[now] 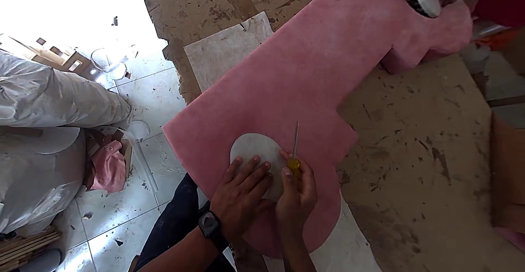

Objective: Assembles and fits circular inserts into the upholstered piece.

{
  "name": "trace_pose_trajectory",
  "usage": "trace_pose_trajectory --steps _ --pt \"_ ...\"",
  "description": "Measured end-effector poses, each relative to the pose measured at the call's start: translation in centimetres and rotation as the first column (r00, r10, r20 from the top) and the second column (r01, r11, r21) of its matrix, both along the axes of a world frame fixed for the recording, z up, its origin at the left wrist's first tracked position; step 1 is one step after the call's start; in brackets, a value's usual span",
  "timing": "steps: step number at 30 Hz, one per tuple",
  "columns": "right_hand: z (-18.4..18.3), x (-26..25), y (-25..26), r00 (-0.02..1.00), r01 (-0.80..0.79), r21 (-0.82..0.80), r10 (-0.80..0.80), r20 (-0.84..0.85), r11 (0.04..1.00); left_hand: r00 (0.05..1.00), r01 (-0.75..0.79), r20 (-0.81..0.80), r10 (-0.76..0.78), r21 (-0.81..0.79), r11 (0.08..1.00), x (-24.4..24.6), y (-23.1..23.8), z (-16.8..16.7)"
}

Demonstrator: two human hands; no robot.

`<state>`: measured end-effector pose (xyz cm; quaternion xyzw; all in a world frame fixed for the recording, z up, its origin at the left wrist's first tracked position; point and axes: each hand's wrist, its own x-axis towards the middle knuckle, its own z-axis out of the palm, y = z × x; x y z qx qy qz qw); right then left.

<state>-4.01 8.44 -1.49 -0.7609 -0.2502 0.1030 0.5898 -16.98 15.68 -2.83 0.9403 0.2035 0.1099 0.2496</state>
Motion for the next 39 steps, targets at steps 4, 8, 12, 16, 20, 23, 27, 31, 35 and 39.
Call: trace_pose_trajectory --steps 4,8,12,16,20,23,27,31,35,39 --pt "-0.1 0.5 0.3 0.999 -0.035 0.022 0.035 0.011 0.999 0.999 -0.03 -0.01 0.031 0.019 0.999 0.3 -0.4 0.0" --pt "-0.1 0.7 0.4 0.997 -0.077 0.015 0.077 0.008 0.997 0.996 -0.08 -0.035 0.08 0.001 0.997 0.6 -1.1 0.1" --pt "0.0 0.9 -0.6 0.992 -0.123 0.014 0.123 -0.021 0.992 0.996 -0.04 -0.084 0.04 -0.001 0.999 0.6 -1.0 0.5" --pt "1.2 2.7 -2.6 0.976 -0.19 0.02 0.191 -0.102 0.981 0.976 0.194 -0.124 -0.18 0.113 0.975 2.4 1.8 1.2" --pt "5.1 3.0 -8.8 0.986 -0.149 -0.175 0.16 0.048 0.973 0.934 0.352 -0.128 -0.332 0.197 0.915 3.4 3.6 0.7" --pt "6.4 2.9 -17.1 0.945 -0.203 -0.436 0.292 0.147 0.877 0.954 0.298 -0.066 -0.291 0.226 0.927 2.8 3.1 -0.2" --pt "5.5 2.4 -22.4 0.855 -0.273 -0.625 0.481 0.191 0.732 0.944 0.325 -0.023 -0.33 0.26 0.909 2.5 3.3 -0.8" --pt "4.7 2.3 -21.4 0.796 -0.253 -0.698 0.554 0.244 0.67 0.927 0.361 0.002 -0.375 0.266 0.894 2.5 3.2 -1.1" --pt "5.8 2.5 -19.5 0.739 -0.213 -0.775 0.617 0.271 0.595 0.926 0.37 -0.018 -0.378 0.252 0.894 2.6 3.3 -0.8" --pt "7.5 2.6 -17.9 0.676 -0.176 -0.864 0.696 0.243 0.473 0.924 0.369 -0.001 -0.381 0.254 0.894 2.8 3.5 -1.0"
